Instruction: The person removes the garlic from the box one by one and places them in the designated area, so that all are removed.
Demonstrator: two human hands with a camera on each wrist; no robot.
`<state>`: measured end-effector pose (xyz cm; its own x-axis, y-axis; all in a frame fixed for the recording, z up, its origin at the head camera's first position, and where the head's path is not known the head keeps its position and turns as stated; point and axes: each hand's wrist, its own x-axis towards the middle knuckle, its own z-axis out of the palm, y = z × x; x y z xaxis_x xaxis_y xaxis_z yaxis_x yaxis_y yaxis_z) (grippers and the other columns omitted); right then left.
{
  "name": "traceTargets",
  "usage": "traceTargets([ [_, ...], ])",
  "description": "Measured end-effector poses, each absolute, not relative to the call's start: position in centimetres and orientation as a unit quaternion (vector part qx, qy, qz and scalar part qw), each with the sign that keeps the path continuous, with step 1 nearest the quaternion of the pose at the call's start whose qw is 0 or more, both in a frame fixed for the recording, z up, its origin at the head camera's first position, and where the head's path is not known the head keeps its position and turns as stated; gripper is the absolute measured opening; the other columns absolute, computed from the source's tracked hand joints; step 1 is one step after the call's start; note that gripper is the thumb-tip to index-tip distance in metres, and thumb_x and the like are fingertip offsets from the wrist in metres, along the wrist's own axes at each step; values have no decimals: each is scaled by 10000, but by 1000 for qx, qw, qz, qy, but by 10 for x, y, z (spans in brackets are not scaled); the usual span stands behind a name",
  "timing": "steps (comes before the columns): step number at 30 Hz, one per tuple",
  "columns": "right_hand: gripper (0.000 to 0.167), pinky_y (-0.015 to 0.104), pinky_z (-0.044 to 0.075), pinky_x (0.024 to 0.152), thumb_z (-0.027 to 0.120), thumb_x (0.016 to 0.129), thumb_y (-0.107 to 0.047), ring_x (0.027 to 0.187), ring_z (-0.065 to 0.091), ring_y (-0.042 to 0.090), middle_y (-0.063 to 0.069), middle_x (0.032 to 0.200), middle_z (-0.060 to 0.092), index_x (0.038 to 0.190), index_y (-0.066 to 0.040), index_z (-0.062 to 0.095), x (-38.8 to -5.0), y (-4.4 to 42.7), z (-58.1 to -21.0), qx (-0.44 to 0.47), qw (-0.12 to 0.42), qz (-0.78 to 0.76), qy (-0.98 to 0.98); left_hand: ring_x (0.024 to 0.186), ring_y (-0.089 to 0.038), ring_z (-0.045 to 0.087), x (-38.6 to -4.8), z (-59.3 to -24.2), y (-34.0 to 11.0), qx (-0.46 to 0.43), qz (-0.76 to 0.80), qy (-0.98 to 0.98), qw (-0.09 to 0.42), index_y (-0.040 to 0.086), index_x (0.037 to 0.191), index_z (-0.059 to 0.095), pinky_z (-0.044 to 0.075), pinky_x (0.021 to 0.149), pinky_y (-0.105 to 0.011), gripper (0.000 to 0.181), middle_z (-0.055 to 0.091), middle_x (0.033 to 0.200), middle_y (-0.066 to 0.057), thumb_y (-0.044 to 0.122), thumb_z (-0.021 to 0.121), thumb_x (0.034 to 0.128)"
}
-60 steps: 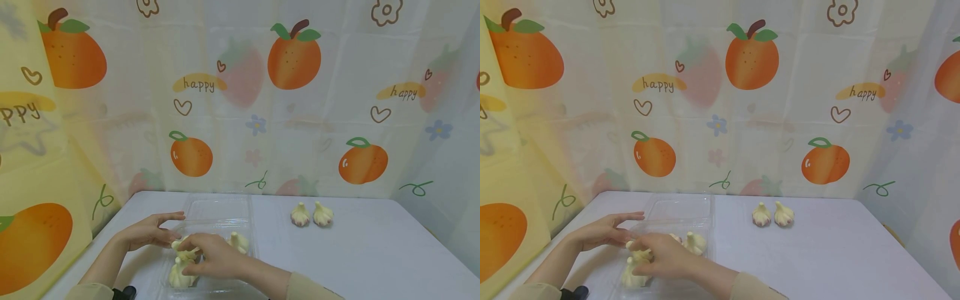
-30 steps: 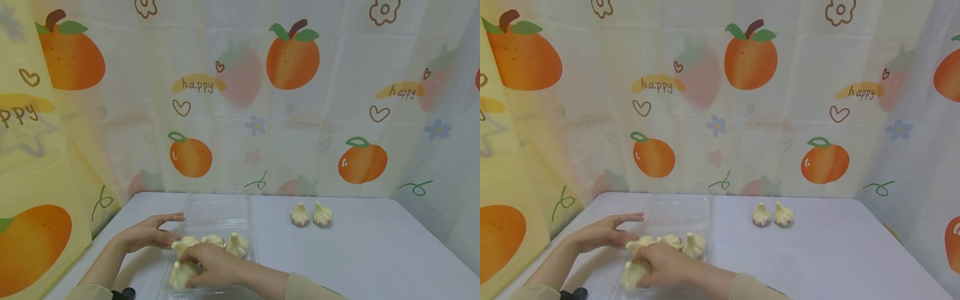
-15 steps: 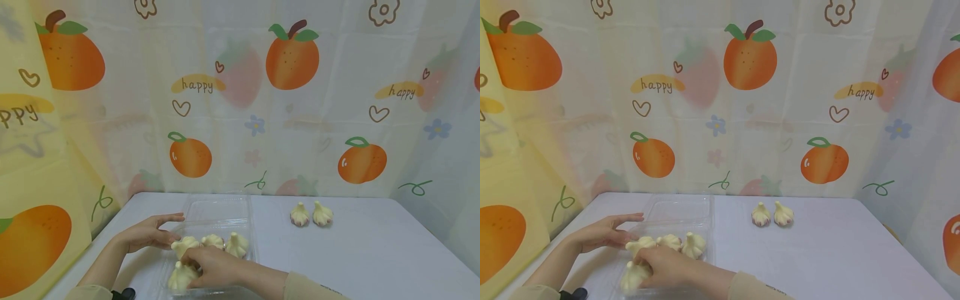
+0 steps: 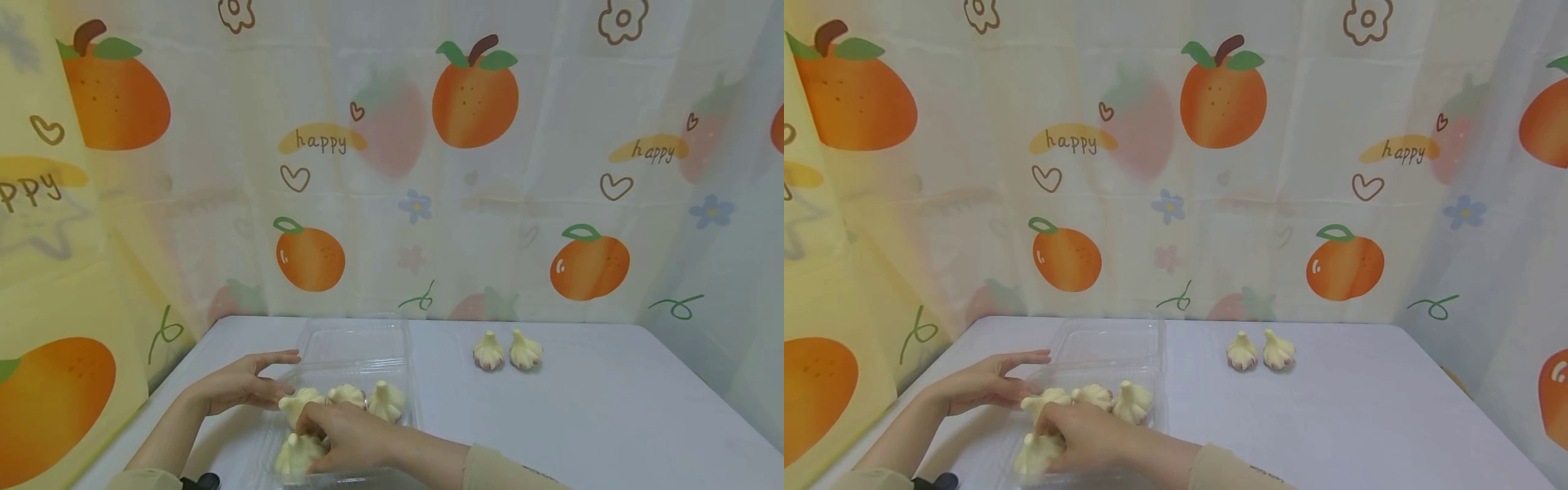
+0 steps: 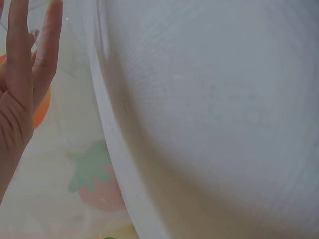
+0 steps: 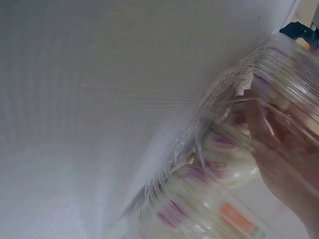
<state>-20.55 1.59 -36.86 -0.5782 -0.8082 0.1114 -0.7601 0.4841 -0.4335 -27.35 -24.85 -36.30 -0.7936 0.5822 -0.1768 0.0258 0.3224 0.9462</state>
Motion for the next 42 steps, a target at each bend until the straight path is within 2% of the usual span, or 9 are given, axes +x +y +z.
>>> traceTargets([
  [4,429,49,454,765,817,813,-233,893,543,-104,-134,1053,674,1155,-208,560,-206,16,-369,-461,47,-221,858,1188,-177,620,-273,-363,-248,196,546,774,254,-7,1532,287,579,916,-368,736,59,1670,-185,142,666,919],
  [11,505,39,450,802,818,811,-230,978,572,-107,-141,1176,687,1269,-242,606,-208,17,-369,-484,41,-212,848,1179,-192,619,-274,-362,-248,198,543,775,254,-9,1532,286,581,910,-371,739,57,1670,-187,147,666,918],
  [16,449,17,424,753,824,796,-200,902,534,-112,-143,1107,679,1209,-261,658,-210,17,-367,-506,29,-208,837,1199,-193,617,-274,-362,-249,198,544,774,256,-12,1532,282,581,913,-372,740,49,1669,-192,143,664,918],
  [24,441,28,445,715,817,807,-196,845,538,-123,-155,1167,688,1213,-257,657,-210,19,-365,-492,47,-228,839,1215,-214,613,-273,-361,-247,195,550,770,259,-4,1544,256,581,914,-373,765,62,1663,-204,138,666,914],
  [30,444,24,452,707,824,793,-211,804,555,-133,-136,1106,710,1206,-254,668,-211,22,-364,-485,44,-251,837,1220,-224,613,-273,-361,-247,193,548,772,258,4,1548,252,582,912,-369,769,72,1661,-208,140,665,914],
  [42,443,23,478,723,835,779,-253,858,586,-110,-121,1119,726,1188,-251,666,-213,29,-355,-485,31,-280,828,1200,-204,620,-273,-360,-247,195,544,775,256,5,1546,258,584,909,-372,763,74,1663,-200,144,667,916],
])
